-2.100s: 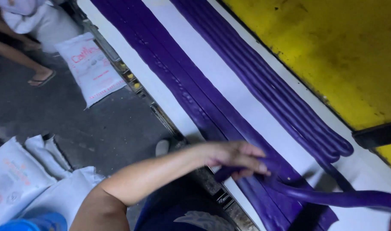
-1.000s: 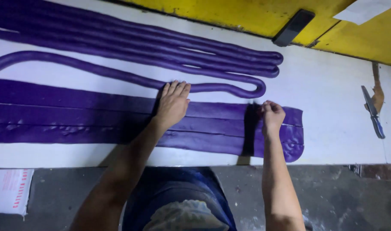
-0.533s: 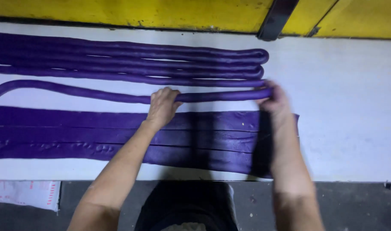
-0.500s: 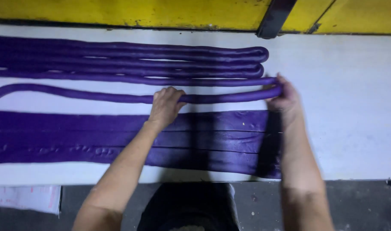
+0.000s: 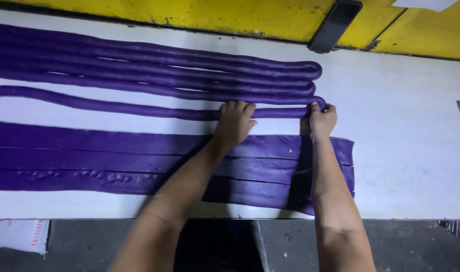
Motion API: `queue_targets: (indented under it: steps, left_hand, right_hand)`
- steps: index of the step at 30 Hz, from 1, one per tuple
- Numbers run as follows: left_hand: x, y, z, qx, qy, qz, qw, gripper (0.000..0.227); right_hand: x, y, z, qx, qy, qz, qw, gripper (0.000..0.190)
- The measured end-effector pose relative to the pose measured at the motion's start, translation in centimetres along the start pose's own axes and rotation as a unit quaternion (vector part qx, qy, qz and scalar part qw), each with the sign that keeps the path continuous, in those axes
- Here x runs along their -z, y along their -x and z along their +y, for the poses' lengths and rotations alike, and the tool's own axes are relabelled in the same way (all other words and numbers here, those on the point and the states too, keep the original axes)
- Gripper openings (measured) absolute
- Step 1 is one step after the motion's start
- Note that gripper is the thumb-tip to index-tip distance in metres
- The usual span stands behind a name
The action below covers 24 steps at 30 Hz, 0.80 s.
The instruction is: The person rolls a long strip of purple dough into a thin rope on a white table. They fold the rope back and forth to form a long, accordion-like shape and then coil it into a loop.
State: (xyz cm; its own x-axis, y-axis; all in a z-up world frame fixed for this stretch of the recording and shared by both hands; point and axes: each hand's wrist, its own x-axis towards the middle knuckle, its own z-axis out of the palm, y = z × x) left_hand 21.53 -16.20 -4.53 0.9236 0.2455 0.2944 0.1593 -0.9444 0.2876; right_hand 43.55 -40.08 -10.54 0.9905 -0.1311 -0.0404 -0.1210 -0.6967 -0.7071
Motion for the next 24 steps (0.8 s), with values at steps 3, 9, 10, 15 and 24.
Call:
queue_targets:
  steps: [3,9,10,15,24]
  left_hand:
    - [-1.2,-0.9,1.5,0.011,0.021,-0.015,1.000,0.048]
    - [3.2,-0.1,-4.6,0.057,-0.043,-0.145,0.987,0.036]
    - [4.4,0.0,-4.4,0.056,-0.047,-0.142,0.987,0.036]
    - [6.6,4.6,-8.9,0.074,-0.007,-0.123,0.990,0.058]
    - [7.4,7.1,-19.3,0.006,-0.064,-0.114,0.991,0.045]
  right_hand:
    - [0.7,-0.2,0.1,-0.030,-0.042,-0.011,0.999,0.042]
    - [1.7,1.9,-2.2,-0.080,-0.138,0.012,0.987,0.029]
    - [2.1,2.5,-2.9,-0.079,-0.143,0.012,0.986,0.029]
    - [2.9,1.3,-0.7,0.003,-0.165,-0.040,0.985,0.050]
    - [-5.5,18.7,-14.6,0.533,0.187,-0.200,0.801,0.047]
